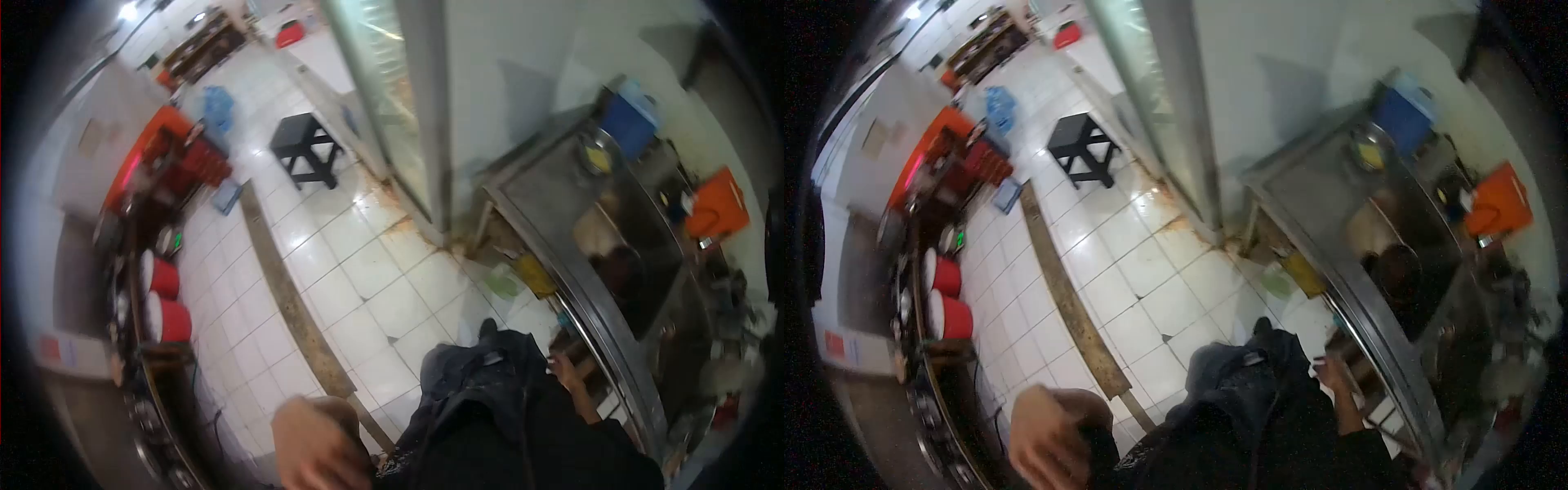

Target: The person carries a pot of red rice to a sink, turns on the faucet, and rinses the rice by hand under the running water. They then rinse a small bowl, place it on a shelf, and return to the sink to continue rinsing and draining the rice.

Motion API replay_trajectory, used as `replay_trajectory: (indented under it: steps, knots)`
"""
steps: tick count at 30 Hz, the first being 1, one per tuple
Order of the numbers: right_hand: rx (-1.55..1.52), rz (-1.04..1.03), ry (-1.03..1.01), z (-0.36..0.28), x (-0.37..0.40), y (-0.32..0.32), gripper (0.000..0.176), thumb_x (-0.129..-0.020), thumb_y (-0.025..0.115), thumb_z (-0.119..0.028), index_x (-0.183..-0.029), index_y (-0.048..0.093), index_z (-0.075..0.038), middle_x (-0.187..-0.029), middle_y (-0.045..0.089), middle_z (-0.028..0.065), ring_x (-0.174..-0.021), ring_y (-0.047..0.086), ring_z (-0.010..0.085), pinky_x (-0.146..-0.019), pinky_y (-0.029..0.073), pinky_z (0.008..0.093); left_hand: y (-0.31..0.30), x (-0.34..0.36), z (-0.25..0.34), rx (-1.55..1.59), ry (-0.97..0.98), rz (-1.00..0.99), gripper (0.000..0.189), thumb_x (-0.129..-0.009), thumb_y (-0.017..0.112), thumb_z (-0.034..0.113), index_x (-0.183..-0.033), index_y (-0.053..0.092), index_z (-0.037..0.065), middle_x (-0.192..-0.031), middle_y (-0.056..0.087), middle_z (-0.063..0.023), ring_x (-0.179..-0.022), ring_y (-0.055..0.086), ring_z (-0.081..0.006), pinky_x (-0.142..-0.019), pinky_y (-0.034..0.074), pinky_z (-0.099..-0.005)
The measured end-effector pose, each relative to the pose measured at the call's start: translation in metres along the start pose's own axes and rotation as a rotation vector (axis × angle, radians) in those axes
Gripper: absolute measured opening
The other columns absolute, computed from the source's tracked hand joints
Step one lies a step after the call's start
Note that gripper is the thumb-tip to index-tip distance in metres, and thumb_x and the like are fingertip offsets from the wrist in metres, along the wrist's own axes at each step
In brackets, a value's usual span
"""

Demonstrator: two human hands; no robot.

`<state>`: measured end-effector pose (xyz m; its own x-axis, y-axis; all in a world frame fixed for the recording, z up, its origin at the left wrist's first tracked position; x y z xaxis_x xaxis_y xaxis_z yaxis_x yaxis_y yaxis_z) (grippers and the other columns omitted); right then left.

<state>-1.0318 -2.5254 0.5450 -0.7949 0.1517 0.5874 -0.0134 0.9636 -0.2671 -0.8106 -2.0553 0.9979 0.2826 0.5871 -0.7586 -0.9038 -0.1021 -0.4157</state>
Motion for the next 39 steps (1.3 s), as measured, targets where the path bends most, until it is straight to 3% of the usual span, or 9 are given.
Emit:
replay_trajectory:
  steps: [5,7,9,11,19,20,27,33,39]
  knots:
    - [0.152,0.176,0.068,-0.102,0.03,-0.001,0.033,-0.093,0.055,-0.022,-0.122,0.056,-0.007,-0.107,0.063,0.0125,-0.09,0.064,0.019,-0.081,0.05,0.0341,0.01,0.189,-0.151,0.463,-0.448,1.382,0.033,-0.097,0.049,0.023,-0.122,0.052,0.002,-0.115,0.06,-0.0139,-0.093,0.063,-0.0233,-0.069,0.052,-0.035]
    - [0.018,0.225,-0.031,-0.113,0.037,-0.009,0.034,-0.097,0.053,-0.027,-0.124,0.054,-0.007,-0.109,0.062,0.0112,-0.088,0.064,0.0183,-0.081,0.05,0.0329,0.032,0.19,-0.211,-0.946,-1.743,0.561,0.047,-0.086,0.062,0.013,-0.13,0.049,0.003,-0.13,0.053,-0.0176,-0.115,0.053,-0.0356,-0.096,0.044,-0.045]
    - [-0.169,0.281,-0.116,-0.117,0.045,-0.028,0.032,-0.098,0.052,-0.025,-0.123,0.054,-0.005,-0.109,0.062,0.0092,-0.091,0.064,0.0173,-0.082,0.05,0.0307,0.086,0.248,-0.252,-0.939,-1.498,0.463,0.048,-0.087,0.061,0.009,-0.132,0.046,0.002,-0.132,0.049,-0.0246,-0.121,0.049,-0.0372,-0.096,0.044,-0.0467]
    - [-0.293,0.442,-0.184,-0.121,0.054,-0.05,0.03,-0.098,0.052,-0.024,-0.121,0.056,-0.005,-0.105,0.062,0.0085,-0.092,0.062,0.0159,-0.082,0.05,0.0297,0.124,0.225,-0.265,-0.555,-1.484,0.944,0.052,-0.086,0.064,0.009,-0.134,0.044,0.002,-0.13,0.048,-0.0273,-0.119,0.05,-0.0402,-0.097,0.043,-0.0465]
    - [-0.522,0.795,-0.238,-0.092,0.004,-0.196,0.023,-0.096,0.057,-0.019,-0.113,0.059,-0.003,-0.1,0.063,0.0067,-0.088,0.06,0.0143,-0.08,0.049,0.0258,0.169,0.127,-0.334,-0.664,-1.546,0.753,0.046,-0.086,0.061,0.004,-0.129,0.046,-0.001,-0.125,0.051,-0.0225,-0.119,0.047,-0.0416,-0.102,0.038,-0.0468]
    - [-0.445,0.78,-0.135,-0.081,-0.014,-0.217,0.026,-0.095,0.058,-0.022,-0.113,0.059,-0.004,-0.104,0.063,0.0084,-0.092,0.06,0.0169,-0.083,0.049,0.0278,0.166,0.116,-0.35,-0.779,-1.536,0.701,0.041,-0.086,0.057,0.001,-0.125,0.047,-0.003,-0.129,0.046,-0.0216,-0.122,0.045,-0.0383,-0.086,0.049,-0.0444]
    - [0.09,0.597,0.492,0.011,-0.181,-0.322,0.058,-0.086,0.063,-0.041,-0.129,0.051,-0.004,-0.132,0.052,0.0188,-0.125,0.046,0.0336,-0.105,0.036,0.0425,0.121,0.009,-0.523,-0.916,-1.27,0.476,0.037,-0.089,0.058,0.003,-0.124,0.047,0.003,-0.134,0.044,-0.0185,-0.136,0.03,-0.0387,-0.109,0.029,-0.0541]
    - [0.778,0.364,0.636,0.123,-0.316,-0.327,0.089,-0.084,0.058,-0.058,-0.148,0.023,-0.008,-0.148,0.034,0.0173,-0.137,0.027,0.0409,-0.109,0.032,0.0451,0.138,-0.012,-0.614,-0.864,-1.379,0.361,0.037,-0.092,0.058,0.016,-0.125,0.046,0.003,-0.142,0.035,-0.0208,-0.138,0.022,-0.0447,-0.109,0.022,-0.0613]
    - [0.669,0.381,0.403,0.132,-0.297,-0.307,0.081,-0.082,0.06,-0.057,-0.143,0.036,-0.01,-0.141,0.042,0.0198,-0.129,0.039,0.0419,-0.104,0.037,0.0498,0.135,-0.002,-0.61,-0.932,-1.378,0.394,0.042,-0.088,0.062,0.025,-0.124,0.047,0.009,-0.147,0.03,-0.0206,-0.138,0.02,-0.0473,-0.109,0.017,-0.0654]
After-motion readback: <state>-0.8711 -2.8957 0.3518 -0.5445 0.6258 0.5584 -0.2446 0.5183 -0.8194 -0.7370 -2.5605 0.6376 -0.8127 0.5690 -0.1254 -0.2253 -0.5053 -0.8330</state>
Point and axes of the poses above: each hand's wrist, its own x-axis away from the middle knuckle, its own y-axis out of the palm, z = x × y, the point moved 1 cm from there along -x, towards the middle knuckle
